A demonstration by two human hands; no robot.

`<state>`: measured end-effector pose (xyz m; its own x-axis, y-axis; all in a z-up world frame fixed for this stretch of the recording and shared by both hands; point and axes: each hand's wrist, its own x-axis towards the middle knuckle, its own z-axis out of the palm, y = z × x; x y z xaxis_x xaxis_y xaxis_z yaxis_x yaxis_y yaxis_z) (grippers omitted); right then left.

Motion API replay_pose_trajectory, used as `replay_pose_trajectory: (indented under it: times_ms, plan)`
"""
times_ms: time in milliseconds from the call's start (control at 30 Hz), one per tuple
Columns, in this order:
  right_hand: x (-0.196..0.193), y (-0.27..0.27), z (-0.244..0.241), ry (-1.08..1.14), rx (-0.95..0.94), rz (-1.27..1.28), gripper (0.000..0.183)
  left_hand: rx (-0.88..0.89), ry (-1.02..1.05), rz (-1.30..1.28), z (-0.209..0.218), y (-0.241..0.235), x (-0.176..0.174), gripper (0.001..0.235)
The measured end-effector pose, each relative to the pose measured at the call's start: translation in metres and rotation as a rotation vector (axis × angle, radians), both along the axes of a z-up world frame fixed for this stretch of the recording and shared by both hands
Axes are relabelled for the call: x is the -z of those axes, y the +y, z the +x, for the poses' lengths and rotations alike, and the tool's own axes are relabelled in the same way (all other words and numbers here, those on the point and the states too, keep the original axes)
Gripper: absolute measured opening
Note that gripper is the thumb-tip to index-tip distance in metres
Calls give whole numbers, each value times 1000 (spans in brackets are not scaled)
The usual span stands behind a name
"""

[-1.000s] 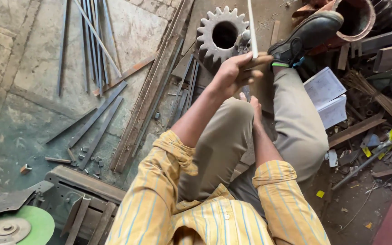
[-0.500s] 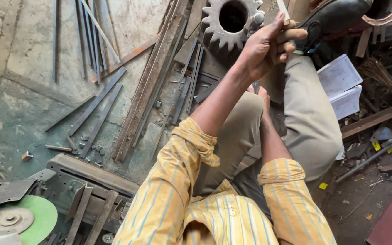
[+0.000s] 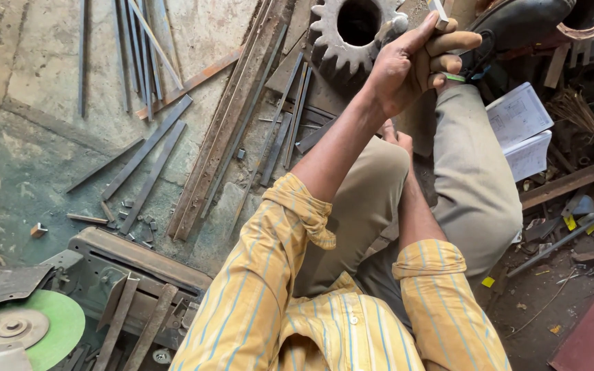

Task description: The person uses a hammer and a rod to strike and clear debris or stuck components from a large metal gear. They repeatedly place the rod against different teeth of the gear and strike it with the hammer, occasionally moving the gear or picking up additional metal strips from the floor.

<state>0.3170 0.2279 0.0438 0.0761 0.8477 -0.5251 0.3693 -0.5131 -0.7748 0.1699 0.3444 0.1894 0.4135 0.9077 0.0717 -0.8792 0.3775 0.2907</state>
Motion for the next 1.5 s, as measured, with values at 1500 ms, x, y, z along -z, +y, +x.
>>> replay_pose_trajectory:
  times_ms: [1500]
  plan:
    - [-14, -5, 18, -398, -129, 34, 70, -755, 1889, -522, -235, -288, 182, 50]
